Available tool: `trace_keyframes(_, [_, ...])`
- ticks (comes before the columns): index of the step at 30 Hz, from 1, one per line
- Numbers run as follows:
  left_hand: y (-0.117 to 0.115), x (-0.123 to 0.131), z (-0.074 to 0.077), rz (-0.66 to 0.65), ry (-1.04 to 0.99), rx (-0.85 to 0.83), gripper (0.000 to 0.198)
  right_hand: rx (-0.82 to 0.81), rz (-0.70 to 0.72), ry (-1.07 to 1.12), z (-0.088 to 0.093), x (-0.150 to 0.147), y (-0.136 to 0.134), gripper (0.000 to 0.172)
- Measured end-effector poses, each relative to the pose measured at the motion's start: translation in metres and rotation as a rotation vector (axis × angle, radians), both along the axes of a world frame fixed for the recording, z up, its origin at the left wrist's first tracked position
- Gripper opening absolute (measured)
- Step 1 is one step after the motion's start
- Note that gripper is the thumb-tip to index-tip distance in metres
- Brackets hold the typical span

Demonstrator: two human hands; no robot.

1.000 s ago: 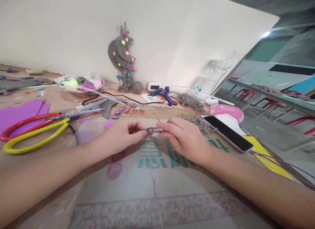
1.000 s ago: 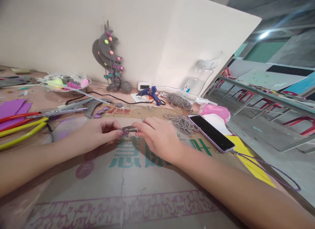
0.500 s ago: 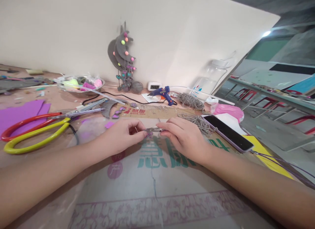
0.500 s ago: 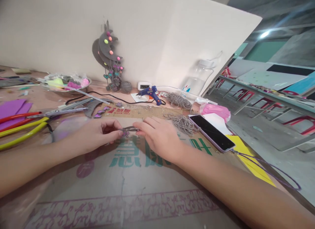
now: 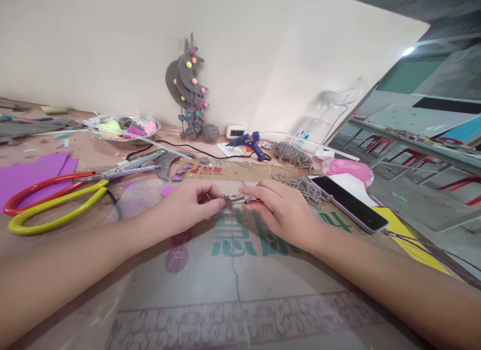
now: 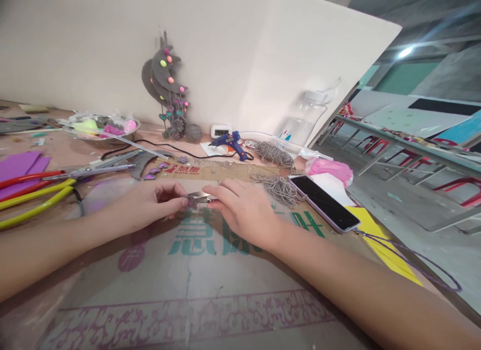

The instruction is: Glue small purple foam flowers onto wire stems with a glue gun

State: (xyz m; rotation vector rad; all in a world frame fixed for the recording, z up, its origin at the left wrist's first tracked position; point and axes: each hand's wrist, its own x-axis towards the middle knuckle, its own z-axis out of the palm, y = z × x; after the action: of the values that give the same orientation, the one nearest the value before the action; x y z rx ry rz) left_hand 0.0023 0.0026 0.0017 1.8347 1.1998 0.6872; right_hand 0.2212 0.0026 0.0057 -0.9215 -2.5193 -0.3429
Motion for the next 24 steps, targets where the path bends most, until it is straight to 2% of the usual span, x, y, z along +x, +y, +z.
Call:
trace_keyframes(16, [-0.0019, 0.0013, 0.0023, 0.01, 0.048, 0.043, 0.015, 0.106, 0.001, -0.074, 0.0014, 0.0002, -0.0025, 0.024])
trace_keyframes(24, [-0.0003, -0.0007, -0.0024, 0.001, 0.062, 0.093, 0.017, 0.092, 0.001, -0.084, 0.0018, -0.0003, -0.0025, 0.024])
